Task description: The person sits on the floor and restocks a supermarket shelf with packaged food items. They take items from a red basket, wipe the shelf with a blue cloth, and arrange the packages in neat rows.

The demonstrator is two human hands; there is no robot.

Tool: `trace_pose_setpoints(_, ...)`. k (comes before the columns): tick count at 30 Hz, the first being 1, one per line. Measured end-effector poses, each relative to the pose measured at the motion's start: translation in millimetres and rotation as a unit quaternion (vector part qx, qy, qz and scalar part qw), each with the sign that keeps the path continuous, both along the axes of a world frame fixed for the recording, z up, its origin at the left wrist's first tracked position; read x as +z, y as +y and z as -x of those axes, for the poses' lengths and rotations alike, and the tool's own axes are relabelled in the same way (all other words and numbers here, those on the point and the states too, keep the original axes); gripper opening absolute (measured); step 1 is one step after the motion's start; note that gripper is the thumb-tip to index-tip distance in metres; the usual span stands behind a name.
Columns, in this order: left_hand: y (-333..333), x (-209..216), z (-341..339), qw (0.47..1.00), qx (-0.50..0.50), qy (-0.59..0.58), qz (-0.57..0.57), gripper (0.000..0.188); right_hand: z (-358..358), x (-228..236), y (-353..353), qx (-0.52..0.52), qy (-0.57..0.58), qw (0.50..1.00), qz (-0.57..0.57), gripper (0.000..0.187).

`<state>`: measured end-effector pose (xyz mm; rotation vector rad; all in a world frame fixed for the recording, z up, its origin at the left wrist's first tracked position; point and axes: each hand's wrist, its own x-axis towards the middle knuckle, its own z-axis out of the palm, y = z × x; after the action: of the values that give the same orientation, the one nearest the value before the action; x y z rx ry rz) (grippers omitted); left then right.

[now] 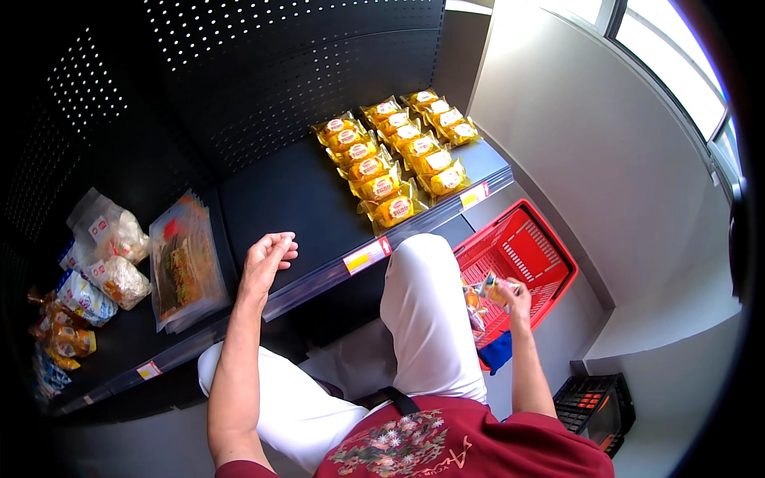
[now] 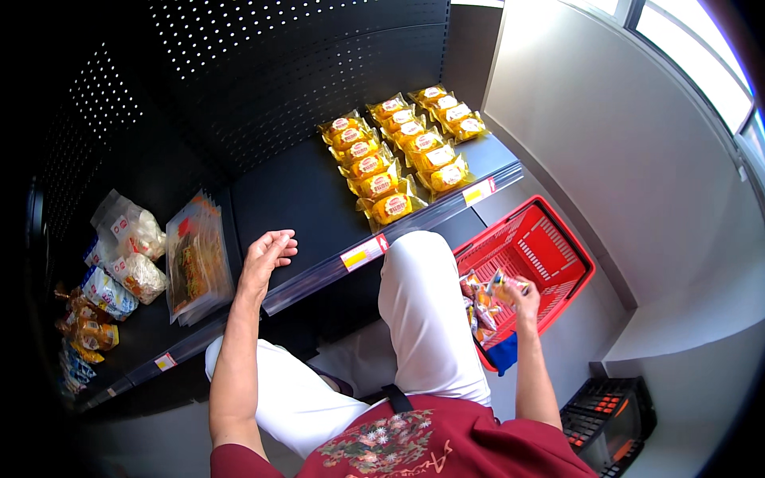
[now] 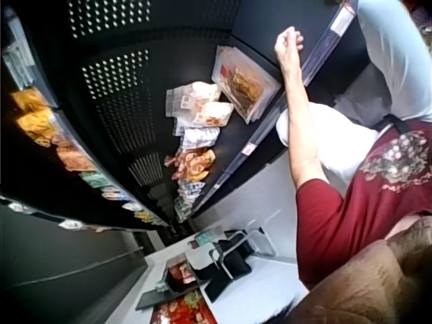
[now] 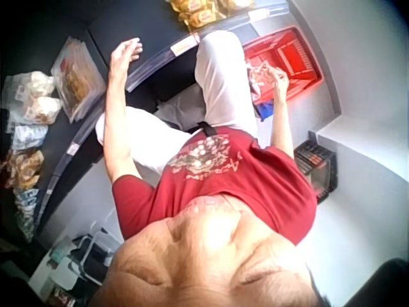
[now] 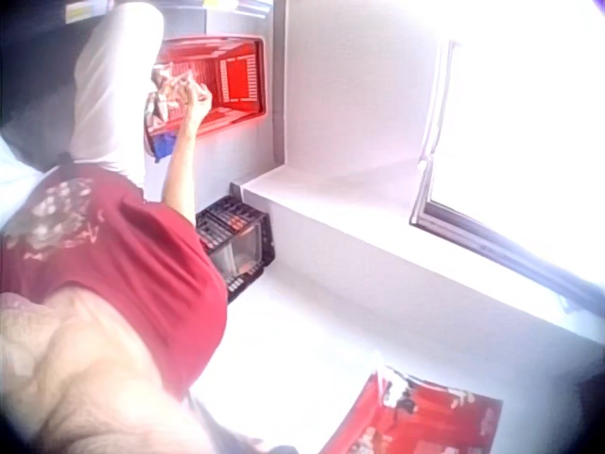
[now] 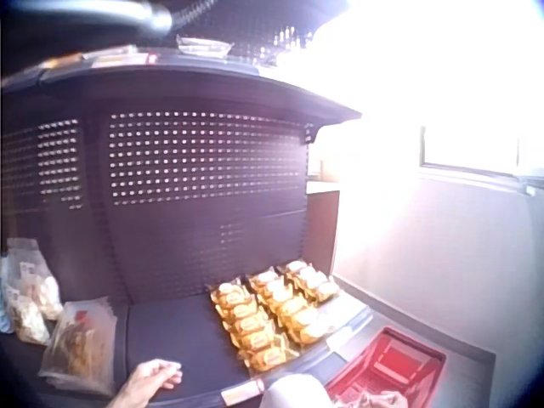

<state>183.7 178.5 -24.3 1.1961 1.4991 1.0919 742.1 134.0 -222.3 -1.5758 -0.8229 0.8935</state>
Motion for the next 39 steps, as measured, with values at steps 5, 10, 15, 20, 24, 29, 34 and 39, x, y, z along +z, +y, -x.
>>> trace_pose_setpoints(5,2.7,-2.3,-2.5,0.999,0.005,0.025,0.023,0.041,15.1,-64.6,-17.1,0.038,-0.058,0.995,0.066,0.048)
trace_pose_setpoints(10,3.2,-1.4,-4.2,0.999,0.003,0.04,0.024,0.04,36.3,-59.1,-20.2,0.093,-0.199,0.967,0.127,0.059)
trace_pose_setpoints(15,0.1,0.2,-2.4,0.999,-0.008,0.037,0.018,0.04,23.4,-2.4,-39.1,0.1,-0.441,0.889,0.065,0.063)
trace_pose_setpoints(20,0.1,0.7,-3.9,0.999,-0.014,0.043,0.023,0.039,-23.4,15.2,-71.9,-0.029,-0.427,0.901,0.07,0.045)
trace_pose_setpoints(24,-1.8,3.1,-4.5,0.999,-0.015,0.037,0.019,0.038,-10.3,31.7,-79.2,-0.06,-0.457,0.886,0.047,0.041)
trace_pose_setpoints(29,-4.6,3.7,-0.5,0.999,-0.017,0.023,0.018,0.038,-10.1,33.1,-98.0,-0.101,-0.373,0.92,0.061,0.043)
trace_pose_setpoints(34,-8.2,7.1,-2.6,0.999,-0.017,0.034,0.02,0.038,-34.0,13.7,-134.4,-0.107,-0.319,0.927,0.165,0.05)
trace_pose_setpoints(39,-8.8,6.0,-2.2,0.999,-0.024,0.029,0.021,0.037,-15.9,14.5,-149.2,-0.047,-0.043,0.958,0.279,0.052)
